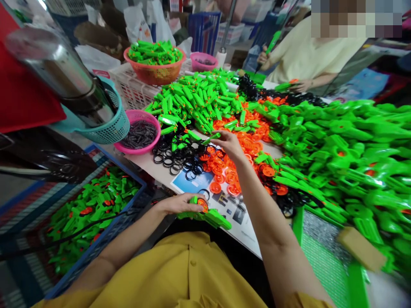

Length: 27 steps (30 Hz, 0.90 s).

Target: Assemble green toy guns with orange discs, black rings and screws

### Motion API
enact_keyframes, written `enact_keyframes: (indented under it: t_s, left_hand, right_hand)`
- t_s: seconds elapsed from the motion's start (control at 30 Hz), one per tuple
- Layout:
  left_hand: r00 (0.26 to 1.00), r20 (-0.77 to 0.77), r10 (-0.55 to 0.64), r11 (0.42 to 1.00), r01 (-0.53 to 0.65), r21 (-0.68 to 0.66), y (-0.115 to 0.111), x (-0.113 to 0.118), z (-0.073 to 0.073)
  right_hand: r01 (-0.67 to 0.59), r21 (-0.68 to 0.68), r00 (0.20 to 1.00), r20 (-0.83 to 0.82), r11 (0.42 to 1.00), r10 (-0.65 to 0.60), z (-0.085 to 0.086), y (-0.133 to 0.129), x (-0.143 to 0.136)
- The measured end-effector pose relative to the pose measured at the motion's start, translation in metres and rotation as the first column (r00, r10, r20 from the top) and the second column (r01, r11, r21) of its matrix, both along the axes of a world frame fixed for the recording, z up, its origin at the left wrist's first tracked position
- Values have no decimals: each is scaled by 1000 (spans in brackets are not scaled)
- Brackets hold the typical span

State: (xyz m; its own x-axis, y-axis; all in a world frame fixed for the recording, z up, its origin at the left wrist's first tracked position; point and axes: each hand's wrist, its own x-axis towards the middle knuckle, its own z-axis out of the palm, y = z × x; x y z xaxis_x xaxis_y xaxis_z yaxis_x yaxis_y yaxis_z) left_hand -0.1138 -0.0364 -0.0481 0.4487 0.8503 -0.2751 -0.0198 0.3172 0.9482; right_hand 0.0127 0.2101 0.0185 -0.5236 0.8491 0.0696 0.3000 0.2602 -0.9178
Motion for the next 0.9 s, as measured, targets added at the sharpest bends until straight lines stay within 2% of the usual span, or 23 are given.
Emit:
enact_keyframes:
  t_s: [0.07,0.13,0.2,0.3,0.4,0.47,0.57,0.7,0.77,0.9]
  left_hand:
    - [1000,7,0,1000,0,5,-1,-1,0]
    - [1000,6,-6,1000,6,6,-1,-2,0]
    - [1000,-1,-30,1000,30,2,-2,-4,-1]
    - [997,-45,-67,998,68,9,-3,-9,-1]
    - [986,-133,-100,994,104,21,-3,-16,2]
    - [974,-182,-135,990,141,21,-2,-19,5]
    - [958,-228,-175,983,182,10,-1,-23,10]
    - [940,-273,-204,977,212,1,-1,-25,15]
    - [931,-296,-215,973,229,15,-2,-28,16]
    - [910,-337,-243,961,273,44,-1,-37,18]
  right_hand:
    - [-16,-65,984,-180,998,4,2,-28,29]
    - [4,-112,973,-230,994,-30,-1,-62,59]
    - [65,-153,972,-212,986,-97,-11,-100,87]
    - [187,-174,966,-145,967,-213,-37,-157,123]
    - [278,-66,959,-42,958,-281,-66,-202,143]
    - [299,13,954,15,954,-299,-80,-221,147]
    - [318,86,946,43,944,-322,-92,-235,145]
    - [297,156,943,107,942,-315,-96,-236,142]
    - [241,191,945,175,952,-275,-96,-233,141]
    - [45,323,947,287,945,-144,-96,-222,138]
